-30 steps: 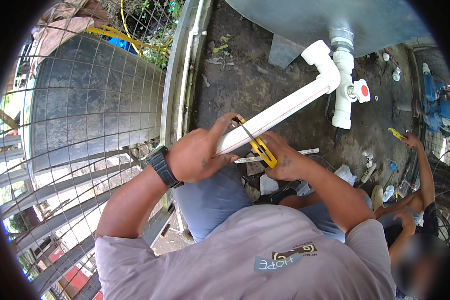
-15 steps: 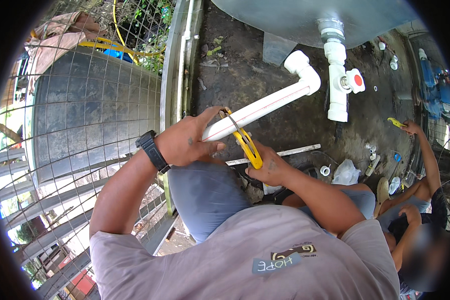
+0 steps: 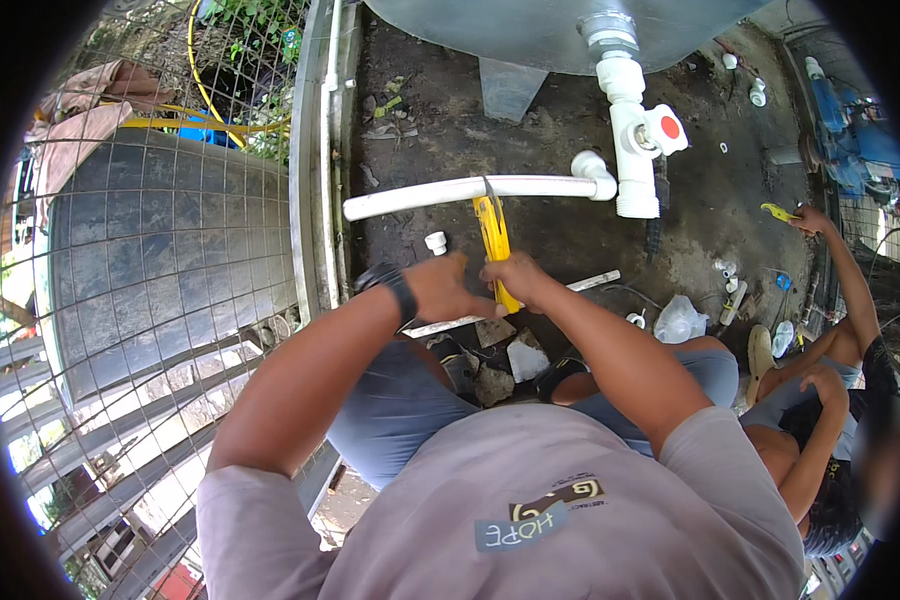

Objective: The person assembles a PVC plumbing assembly by cutting a white pipe with a yellow pipe cutter, then fitting an elbow and a short pipe segment together. The person repeatedly measures, cuts, and joins components near a water tank valve.

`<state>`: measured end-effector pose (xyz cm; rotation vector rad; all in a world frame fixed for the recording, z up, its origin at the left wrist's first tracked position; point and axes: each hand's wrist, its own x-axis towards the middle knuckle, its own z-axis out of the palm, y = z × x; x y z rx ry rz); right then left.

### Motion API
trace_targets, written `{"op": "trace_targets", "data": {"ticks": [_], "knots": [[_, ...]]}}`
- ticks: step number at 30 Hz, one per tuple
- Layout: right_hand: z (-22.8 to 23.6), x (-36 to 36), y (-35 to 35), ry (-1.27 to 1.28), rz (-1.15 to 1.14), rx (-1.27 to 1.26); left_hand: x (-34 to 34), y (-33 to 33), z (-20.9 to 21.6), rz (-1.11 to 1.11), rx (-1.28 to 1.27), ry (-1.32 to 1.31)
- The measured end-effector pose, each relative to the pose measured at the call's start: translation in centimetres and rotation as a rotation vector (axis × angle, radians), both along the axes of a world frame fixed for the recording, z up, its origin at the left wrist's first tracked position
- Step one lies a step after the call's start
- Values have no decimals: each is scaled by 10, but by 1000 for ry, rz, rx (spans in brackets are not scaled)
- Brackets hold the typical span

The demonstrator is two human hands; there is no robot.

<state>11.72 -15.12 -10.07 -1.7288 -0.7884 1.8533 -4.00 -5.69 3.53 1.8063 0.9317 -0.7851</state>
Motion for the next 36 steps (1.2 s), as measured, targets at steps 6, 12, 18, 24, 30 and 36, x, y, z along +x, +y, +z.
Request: {"op": "trace_targets", "data": {"ticks": [6, 12, 18, 24, 30, 36], "knots": [[-65, 12, 8, 96, -233, -226, 38, -59, -158, 518, -776, -296], [-103, 18, -7, -76, -88, -292, 45, -99, -191, 953, -888, -234], [-45, 13, 21, -249, -14, -460, 47, -105, -214, 1183, -932, -227], [-24, -1, 37, -317, -39, -567, 48, -111, -216, 1252, -929, -301], [-90, 3, 20, -468, 211, -436, 46, -128, -228, 1314, -973, -332], [-81, -1, 22, -590, 158, -469, 53, -128, -232, 1452, -838, -373]]}}
